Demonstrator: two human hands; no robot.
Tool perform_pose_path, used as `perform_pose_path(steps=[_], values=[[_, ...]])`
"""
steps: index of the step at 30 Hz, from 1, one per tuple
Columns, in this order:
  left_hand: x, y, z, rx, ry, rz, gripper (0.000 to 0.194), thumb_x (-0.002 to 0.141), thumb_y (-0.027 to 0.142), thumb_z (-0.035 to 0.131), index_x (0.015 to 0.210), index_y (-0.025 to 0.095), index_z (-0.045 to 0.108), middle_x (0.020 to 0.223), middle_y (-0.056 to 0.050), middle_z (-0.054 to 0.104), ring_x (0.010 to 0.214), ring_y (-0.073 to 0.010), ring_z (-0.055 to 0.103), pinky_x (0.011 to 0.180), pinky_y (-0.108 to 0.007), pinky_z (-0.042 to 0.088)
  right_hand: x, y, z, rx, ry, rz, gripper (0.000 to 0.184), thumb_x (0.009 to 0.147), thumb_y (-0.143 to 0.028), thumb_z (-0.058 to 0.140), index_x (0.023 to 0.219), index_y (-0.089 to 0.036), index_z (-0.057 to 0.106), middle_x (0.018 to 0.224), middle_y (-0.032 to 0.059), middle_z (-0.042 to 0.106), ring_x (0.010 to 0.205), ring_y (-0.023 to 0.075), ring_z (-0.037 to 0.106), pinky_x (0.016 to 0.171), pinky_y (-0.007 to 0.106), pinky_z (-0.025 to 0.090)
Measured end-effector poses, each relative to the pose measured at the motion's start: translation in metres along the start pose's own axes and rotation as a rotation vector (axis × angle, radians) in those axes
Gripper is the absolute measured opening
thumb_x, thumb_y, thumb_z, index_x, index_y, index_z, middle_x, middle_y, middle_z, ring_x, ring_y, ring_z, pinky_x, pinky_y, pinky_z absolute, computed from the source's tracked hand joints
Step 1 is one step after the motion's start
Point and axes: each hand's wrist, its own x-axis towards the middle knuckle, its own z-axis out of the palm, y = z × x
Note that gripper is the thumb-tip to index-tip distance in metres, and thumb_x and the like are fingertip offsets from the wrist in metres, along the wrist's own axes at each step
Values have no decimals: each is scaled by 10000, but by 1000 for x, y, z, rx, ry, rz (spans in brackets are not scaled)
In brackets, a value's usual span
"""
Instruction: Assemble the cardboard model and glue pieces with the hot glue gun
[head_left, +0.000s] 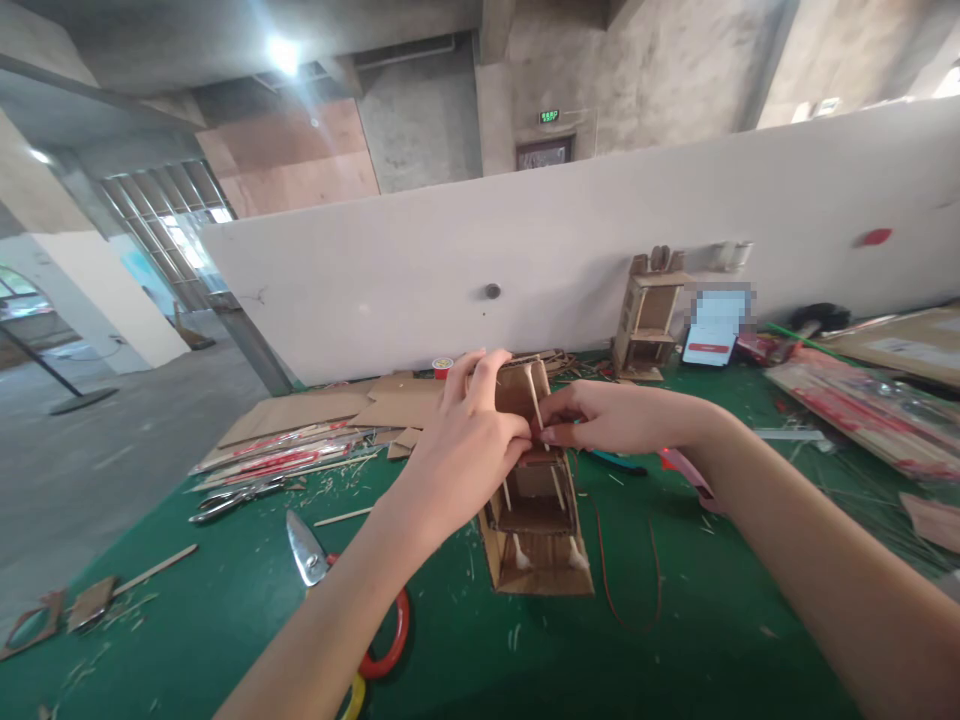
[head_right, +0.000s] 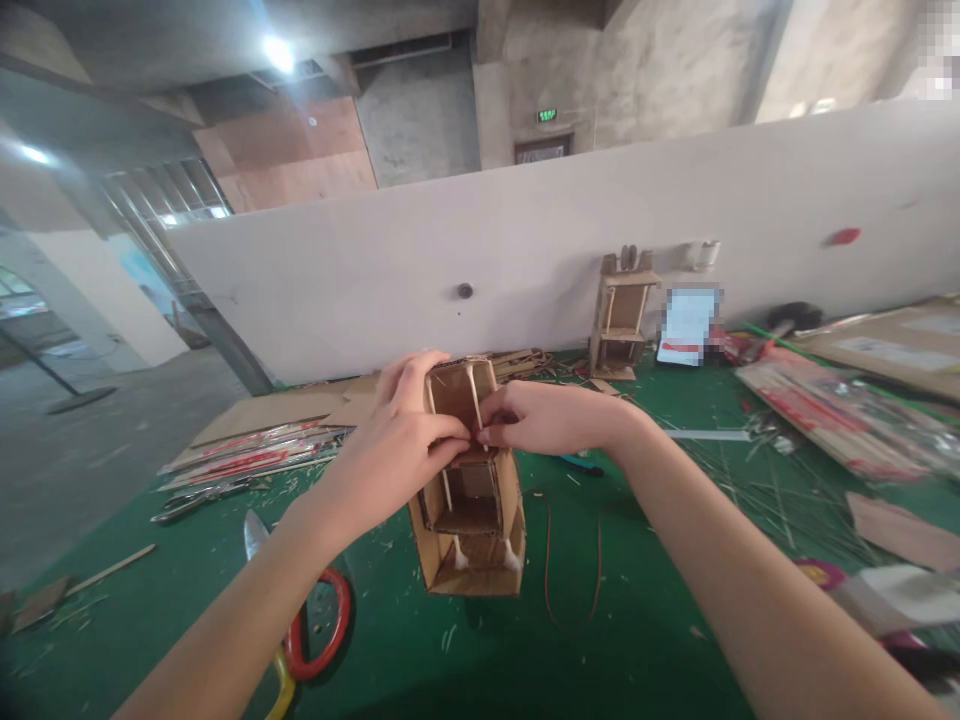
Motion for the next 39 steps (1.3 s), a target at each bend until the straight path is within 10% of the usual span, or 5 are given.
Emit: perform_pose_path(steps=[13, 24, 39], values=[[0, 0, 9, 10, 72, -22, 196, 848, 148, 542, 693, 174, 660, 1398, -93, 316, 1323, -385, 296, 1020, -612, 418, 4, -1, 3, 92, 9, 19, 261, 886, -385, 442, 899, -197, 621, 753, 17, 596, 665, 150, 520, 577, 266, 366], [-1, -15, -5, -105, -77, -101, 130, 856, 222, 539, 796, 202, 653, 1393, -64, 315, 1336, -334, 302, 1044, -539, 430, 3, -35, 16, -402, 545, 136, 203, 878, -334, 427, 814, -214, 577, 678, 6, 596, 560, 127, 473, 511, 261, 242], [-3, -5, -23, -139, -195, -18, 191, 871, 202, 534, 768, 243, 690, 1479, 4, 197, 1390, -316, 222, 1079, -505, 396, 7, -49, 29, -705, 483, 59, 352, 813, -140, 498, 1147, -223, 574, 1019, 26, 676, 570, 138, 561, 449, 283, 172]])
